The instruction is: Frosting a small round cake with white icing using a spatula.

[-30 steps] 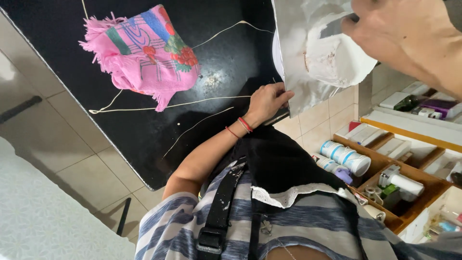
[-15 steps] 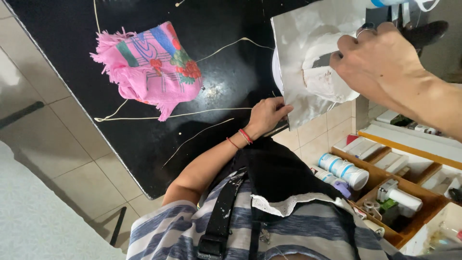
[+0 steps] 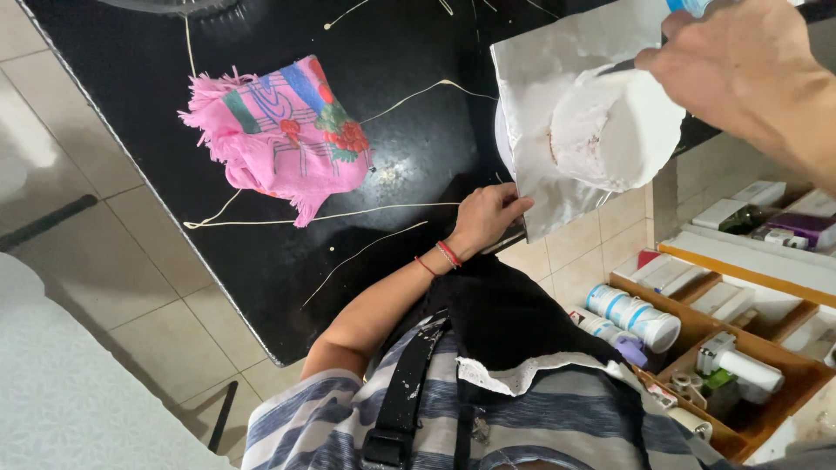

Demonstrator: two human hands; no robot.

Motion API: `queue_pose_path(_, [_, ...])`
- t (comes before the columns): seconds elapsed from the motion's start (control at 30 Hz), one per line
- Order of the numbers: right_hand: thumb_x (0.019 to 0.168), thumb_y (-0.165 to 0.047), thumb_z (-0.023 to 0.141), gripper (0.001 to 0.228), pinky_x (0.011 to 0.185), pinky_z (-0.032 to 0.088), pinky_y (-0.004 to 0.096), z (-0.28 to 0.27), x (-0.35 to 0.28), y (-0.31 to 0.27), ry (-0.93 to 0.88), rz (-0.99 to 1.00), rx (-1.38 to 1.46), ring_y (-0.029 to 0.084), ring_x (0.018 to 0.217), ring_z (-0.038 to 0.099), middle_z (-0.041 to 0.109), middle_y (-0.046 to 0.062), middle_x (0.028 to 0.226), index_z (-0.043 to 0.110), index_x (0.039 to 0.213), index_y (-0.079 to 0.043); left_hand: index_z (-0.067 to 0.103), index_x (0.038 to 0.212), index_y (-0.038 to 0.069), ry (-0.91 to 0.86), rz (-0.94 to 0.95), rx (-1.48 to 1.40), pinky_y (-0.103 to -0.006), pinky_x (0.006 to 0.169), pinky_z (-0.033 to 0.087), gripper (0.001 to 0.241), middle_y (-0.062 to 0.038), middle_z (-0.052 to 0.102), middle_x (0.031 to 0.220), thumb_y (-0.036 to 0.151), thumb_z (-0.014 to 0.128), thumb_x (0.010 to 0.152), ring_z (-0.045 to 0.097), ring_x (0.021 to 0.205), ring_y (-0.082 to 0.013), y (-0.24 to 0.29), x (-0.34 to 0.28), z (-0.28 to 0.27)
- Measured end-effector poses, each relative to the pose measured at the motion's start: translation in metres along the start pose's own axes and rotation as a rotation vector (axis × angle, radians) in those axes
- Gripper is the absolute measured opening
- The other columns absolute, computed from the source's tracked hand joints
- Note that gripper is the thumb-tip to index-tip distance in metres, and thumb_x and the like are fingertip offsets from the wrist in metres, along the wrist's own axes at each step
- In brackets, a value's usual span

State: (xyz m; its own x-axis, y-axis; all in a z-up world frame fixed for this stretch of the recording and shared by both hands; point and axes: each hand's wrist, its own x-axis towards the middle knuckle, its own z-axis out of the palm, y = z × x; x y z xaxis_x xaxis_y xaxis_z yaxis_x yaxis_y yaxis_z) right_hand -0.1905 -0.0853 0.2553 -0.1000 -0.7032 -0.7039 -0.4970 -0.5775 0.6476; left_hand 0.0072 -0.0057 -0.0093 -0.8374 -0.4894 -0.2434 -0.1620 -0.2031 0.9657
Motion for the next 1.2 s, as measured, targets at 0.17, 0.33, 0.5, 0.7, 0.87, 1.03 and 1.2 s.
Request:
queue_pose_path(0.17, [0.084,-0.017,0.067,0.038,0.075,0.059,0.036,-0.002,0.004,0.003,-0.097,0.071,0.121,0.017,0.102,0.075,0.076,-0.005,0.108,0.075,0.118,-0.03,0.076,0.092,0.01,-0.009,-0.012,-0.017,-0.0356,0.062,0.056,0.028,-0.003,0.075,0.069,0.037,0.066,0.092,0.075,0.066,-0.0209,0.002,0.0,-0.001])
queue_pose_path(0.33, [0.09,-0.015,0.063,0.031,0.073,0.06,0.036,-0.029,0.0,-0.007,-0.076,0.029,0.203,0.019,0.096,0.077,0.075,0.001,0.104,0.074,0.117,-0.024,0.076,0.09,0.01,-0.004,-0.008,-0.027,-0.0344,0.061,0.056,0.028,-0.002,0.075,0.069,0.036,0.066,0.093,0.075,0.065,-0.0201,0.002,-0.002,-0.001])
queue_pose_path(0.5, [0.085,-0.02,0.064,0.029,0.069,0.058,0.031,-0.041,-0.017,-0.034,-0.007,-0.047,0.118,0.017,0.091,0.075,0.071,0.002,0.102,0.074,0.112,-0.021,0.073,0.088,0.011,0.03,0.009,-0.029,-0.0343,0.06,0.056,0.028,-0.002,0.075,0.069,0.038,0.066,0.093,0.075,0.064,-0.0196,-0.005,0.0,-0.001])
queue_pose_path(0.7, [0.089,-0.023,0.064,0.014,0.077,0.053,0.03,-0.045,-0.02,-0.032,0.084,-0.126,0.004,0.014,0.095,0.071,0.068,-0.004,0.1,0.074,0.098,-0.022,0.071,0.084,0.01,0.06,0.011,0.007,-0.0347,0.06,0.056,0.032,-0.002,0.075,0.069,0.04,0.066,0.095,0.075,0.065,-0.0198,-0.003,0.0,-0.003])
queue_pose_path(0.87, [0.083,-0.022,0.066,0.017,0.076,0.054,0.029,-0.022,-0.017,-0.01,0.227,-0.022,-0.014,0.014,0.096,0.071,0.07,-0.004,0.099,0.076,0.097,-0.024,0.073,0.088,0.012,0.08,0.008,-0.001,-0.0341,0.06,0.055,0.029,-0.002,0.074,0.068,0.04,0.065,0.093,0.075,0.064,-0.0197,0.002,-0.005,-0.006])
queue_pose_path(1.03, [0.09,-0.017,0.067,0.03,0.068,0.055,0.028,-0.049,-0.07,0.003,0.447,0.241,0.147,0.017,0.076,0.07,0.07,0.003,0.095,0.076,0.118,-0.021,0.074,0.088,0.01,0.126,-0.016,-0.006,-0.033,0.059,0.055,0.033,-0.003,0.074,0.067,0.042,0.066,0.093,0.075,0.062,-0.0181,0.007,-0.005,-0.011])
queue_pose_path(1.2, [0.105,0.002,0.06,0.022,0.063,0.05,0.033,0.015,-0.126,-0.051,0.714,0.508,0.861,0.023,0.07,0.062,0.065,0.016,0.09,0.067,0.126,0.0,0.073,0.089,0.01,0.192,-0.002,0.052,-0.032,0.059,0.055,0.033,-0.003,0.073,0.066,0.043,0.068,0.093,0.075,0.062,-0.0174,0.017,-0.011,-0.016])
